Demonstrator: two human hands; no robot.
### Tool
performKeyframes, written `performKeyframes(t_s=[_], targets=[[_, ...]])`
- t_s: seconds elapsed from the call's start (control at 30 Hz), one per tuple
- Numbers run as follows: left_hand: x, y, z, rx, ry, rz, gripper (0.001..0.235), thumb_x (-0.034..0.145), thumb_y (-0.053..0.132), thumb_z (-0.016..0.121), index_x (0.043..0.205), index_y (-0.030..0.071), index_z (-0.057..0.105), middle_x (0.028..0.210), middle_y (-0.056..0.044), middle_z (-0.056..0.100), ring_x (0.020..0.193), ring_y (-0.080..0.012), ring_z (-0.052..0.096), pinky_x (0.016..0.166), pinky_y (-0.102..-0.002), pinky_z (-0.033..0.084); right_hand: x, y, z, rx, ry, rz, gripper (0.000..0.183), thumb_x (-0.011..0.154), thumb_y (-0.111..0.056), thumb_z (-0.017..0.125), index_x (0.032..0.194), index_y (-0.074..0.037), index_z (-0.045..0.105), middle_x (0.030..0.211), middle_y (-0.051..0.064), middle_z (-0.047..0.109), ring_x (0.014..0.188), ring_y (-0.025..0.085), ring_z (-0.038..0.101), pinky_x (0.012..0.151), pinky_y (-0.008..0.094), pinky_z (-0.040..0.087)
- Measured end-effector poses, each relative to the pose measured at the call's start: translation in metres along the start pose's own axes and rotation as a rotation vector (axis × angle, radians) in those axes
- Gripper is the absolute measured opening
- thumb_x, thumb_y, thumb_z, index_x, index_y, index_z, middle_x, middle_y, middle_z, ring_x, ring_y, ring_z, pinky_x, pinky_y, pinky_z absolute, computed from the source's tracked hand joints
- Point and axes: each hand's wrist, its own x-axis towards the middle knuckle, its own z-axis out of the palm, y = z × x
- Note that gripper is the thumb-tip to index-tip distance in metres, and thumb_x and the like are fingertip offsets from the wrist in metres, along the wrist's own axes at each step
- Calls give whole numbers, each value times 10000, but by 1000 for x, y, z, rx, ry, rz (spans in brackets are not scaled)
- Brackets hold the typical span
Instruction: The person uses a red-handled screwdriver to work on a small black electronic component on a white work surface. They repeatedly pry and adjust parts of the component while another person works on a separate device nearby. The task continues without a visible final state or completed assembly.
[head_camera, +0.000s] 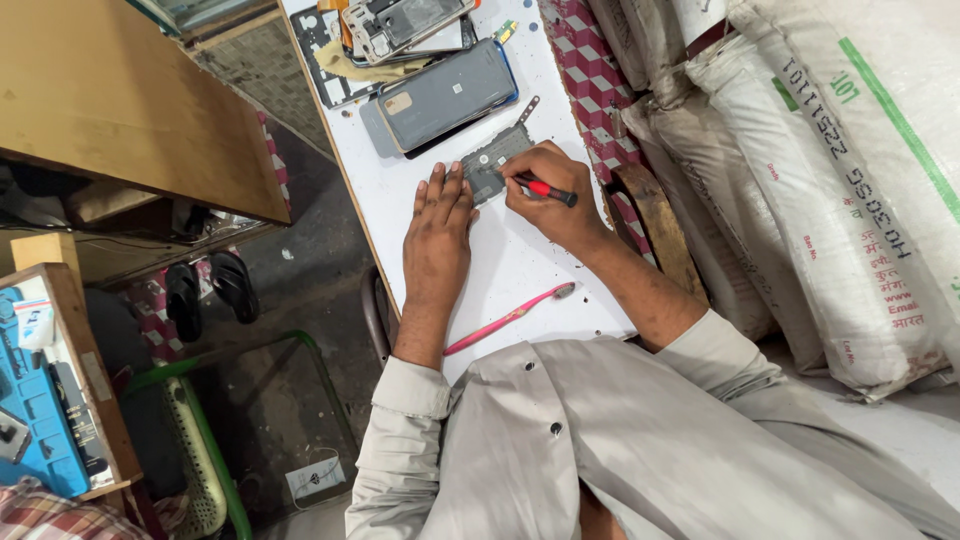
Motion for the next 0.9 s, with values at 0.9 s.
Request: performKeyframes(t_s=[0.9], targets=[[-1,-5,2,-69,32,9,338,933,76,704,1259,-7,682,1461,-144,593,1430,-327,486,1197,-465,369,-4,8,2,1,9,-70,188,852,36,759,1004,-28,670,1022,120,737,963,237,730,833,329,604]])
